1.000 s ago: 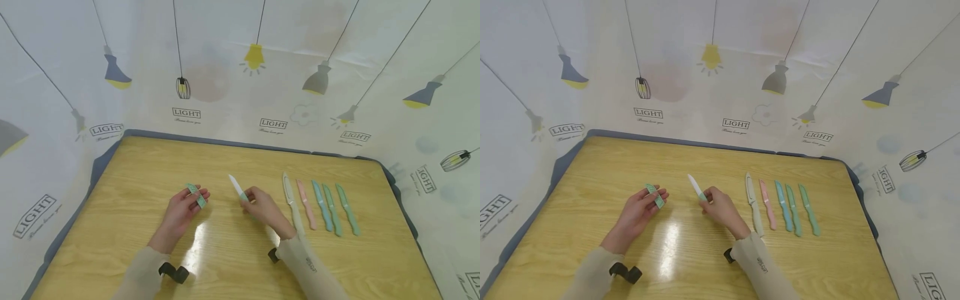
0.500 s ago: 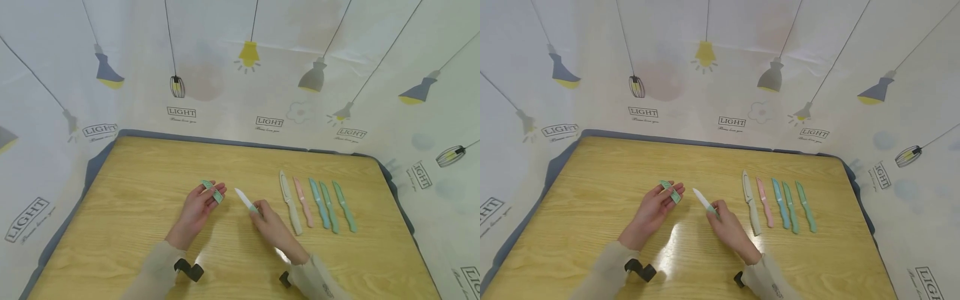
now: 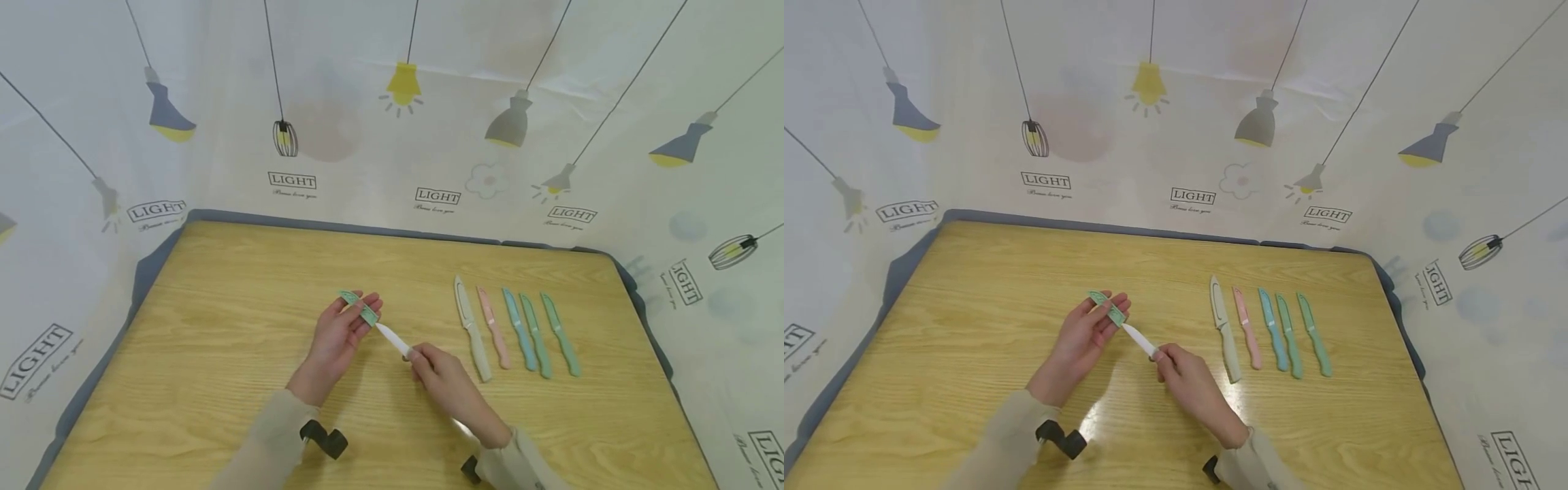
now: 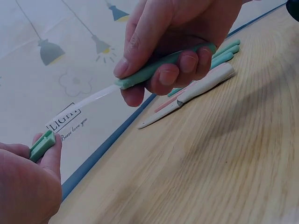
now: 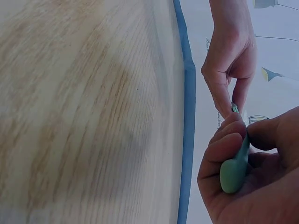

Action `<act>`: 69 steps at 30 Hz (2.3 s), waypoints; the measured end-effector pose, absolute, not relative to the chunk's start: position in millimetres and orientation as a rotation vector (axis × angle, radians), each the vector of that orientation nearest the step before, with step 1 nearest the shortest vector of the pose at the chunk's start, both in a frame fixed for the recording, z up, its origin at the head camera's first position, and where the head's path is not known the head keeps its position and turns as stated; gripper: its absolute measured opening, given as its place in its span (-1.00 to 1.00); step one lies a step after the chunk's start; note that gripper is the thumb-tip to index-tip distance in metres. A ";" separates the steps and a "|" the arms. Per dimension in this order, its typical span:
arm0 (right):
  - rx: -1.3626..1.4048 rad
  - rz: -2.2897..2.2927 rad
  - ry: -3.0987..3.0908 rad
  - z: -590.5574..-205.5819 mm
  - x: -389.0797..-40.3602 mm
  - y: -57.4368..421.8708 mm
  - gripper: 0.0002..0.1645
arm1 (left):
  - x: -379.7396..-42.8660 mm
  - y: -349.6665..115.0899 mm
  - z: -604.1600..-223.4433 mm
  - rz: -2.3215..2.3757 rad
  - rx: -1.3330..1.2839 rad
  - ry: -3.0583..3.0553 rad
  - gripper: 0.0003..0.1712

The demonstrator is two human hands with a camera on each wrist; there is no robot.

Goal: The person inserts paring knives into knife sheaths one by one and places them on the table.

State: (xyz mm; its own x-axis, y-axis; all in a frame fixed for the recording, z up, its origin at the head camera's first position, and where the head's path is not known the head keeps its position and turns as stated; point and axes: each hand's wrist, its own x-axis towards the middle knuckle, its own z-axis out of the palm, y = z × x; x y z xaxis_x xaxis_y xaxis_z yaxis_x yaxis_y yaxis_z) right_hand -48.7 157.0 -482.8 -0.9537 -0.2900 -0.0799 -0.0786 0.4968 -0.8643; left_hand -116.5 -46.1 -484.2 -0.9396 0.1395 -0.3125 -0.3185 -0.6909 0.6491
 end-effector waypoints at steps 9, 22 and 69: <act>-0.276 -1.415 2.585 -483.2 -48.8 155.2 -0.59 | -115.1 -42.2 -483.5 2.642 -0.320 1.128 -0.67; -0.330 -1.422 2.572 -477.7 -49.2 154.4 -0.61 | -108.7 -37.0 -480.5 2.565 -0.201 1.275 -0.66; -0.274 -1.272 2.789 -469.5 -61.3 138.1 -0.62 | -89.3 -7.7 -484.5 2.511 0.021 1.482 -0.73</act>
